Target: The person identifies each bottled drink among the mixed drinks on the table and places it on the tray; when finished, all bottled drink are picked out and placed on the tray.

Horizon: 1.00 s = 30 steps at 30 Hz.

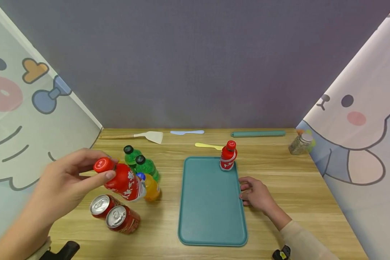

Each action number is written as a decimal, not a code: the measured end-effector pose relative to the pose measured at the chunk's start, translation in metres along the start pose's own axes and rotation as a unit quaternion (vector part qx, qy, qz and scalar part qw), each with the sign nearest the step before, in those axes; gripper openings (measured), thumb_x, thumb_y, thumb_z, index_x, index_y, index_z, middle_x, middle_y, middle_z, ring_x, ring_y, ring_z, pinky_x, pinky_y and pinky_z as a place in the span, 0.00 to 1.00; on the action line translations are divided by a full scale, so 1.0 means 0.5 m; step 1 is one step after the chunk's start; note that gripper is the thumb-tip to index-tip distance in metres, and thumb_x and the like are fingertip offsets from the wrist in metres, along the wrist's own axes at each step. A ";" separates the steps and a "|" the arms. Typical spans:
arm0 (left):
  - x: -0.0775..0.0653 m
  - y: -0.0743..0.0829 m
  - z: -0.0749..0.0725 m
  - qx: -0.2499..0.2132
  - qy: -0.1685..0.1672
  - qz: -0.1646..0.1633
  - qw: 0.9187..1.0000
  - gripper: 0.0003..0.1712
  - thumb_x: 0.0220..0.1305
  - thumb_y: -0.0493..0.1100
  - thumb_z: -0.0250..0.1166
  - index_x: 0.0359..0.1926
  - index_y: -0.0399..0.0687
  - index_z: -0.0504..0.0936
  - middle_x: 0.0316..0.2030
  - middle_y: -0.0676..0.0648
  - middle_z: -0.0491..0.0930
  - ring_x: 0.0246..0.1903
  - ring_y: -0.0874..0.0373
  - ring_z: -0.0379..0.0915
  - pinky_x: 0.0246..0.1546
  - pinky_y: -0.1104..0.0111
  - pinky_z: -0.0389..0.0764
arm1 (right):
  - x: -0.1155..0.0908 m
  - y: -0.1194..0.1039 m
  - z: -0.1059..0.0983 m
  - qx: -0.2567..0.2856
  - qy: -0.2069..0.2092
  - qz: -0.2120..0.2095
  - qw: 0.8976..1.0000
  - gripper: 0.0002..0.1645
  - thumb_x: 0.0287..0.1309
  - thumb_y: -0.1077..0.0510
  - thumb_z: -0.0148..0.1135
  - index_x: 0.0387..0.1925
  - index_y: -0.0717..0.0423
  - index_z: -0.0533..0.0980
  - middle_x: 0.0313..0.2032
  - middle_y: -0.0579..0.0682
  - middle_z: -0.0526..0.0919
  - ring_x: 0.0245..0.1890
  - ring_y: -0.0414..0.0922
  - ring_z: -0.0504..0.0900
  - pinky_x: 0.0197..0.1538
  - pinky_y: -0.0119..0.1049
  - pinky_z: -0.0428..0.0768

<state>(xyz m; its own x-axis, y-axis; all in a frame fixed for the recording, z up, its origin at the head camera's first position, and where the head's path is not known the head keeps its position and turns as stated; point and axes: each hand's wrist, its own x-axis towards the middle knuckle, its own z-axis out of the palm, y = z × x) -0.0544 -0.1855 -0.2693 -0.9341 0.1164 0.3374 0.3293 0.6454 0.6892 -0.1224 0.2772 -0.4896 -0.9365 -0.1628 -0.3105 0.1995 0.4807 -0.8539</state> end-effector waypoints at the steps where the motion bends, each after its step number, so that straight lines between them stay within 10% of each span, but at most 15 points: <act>1: 0.006 0.004 0.006 -0.003 -0.004 0.002 1.000 0.17 0.57 0.41 0.79 0.47 0.57 0.86 0.38 0.57 0.89 0.39 0.69 0.85 0.37 0.76 0.85 | 0.000 0.000 0.000 0.000 0.000 0.000 1.000 0.35 0.61 0.73 0.66 0.68 0.70 0.66 0.48 0.65 0.80 0.38 0.49 0.85 0.33 0.41 0.89; 30: 0.194 0.001 0.264 -0.116 -0.093 -0.020 0.989 0.17 0.61 0.44 0.76 0.49 0.49 0.83 0.41 0.49 0.88 0.41 0.55 0.86 0.39 0.61 0.89 | -0.001 -0.007 0.005 -0.006 0.009 0.011 1.000 0.33 0.62 0.73 0.64 0.68 0.69 0.68 0.47 0.64 0.80 0.38 0.49 0.85 0.33 0.42 0.89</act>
<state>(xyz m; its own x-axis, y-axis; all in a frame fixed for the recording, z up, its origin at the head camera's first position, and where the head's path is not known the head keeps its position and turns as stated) -0.1628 -0.0743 -0.3208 -0.9489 0.2447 0.1991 0.2948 0.4633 0.8357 -0.1220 0.2735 -0.4873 -0.9373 -0.1363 -0.3207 0.2161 0.4946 -0.8418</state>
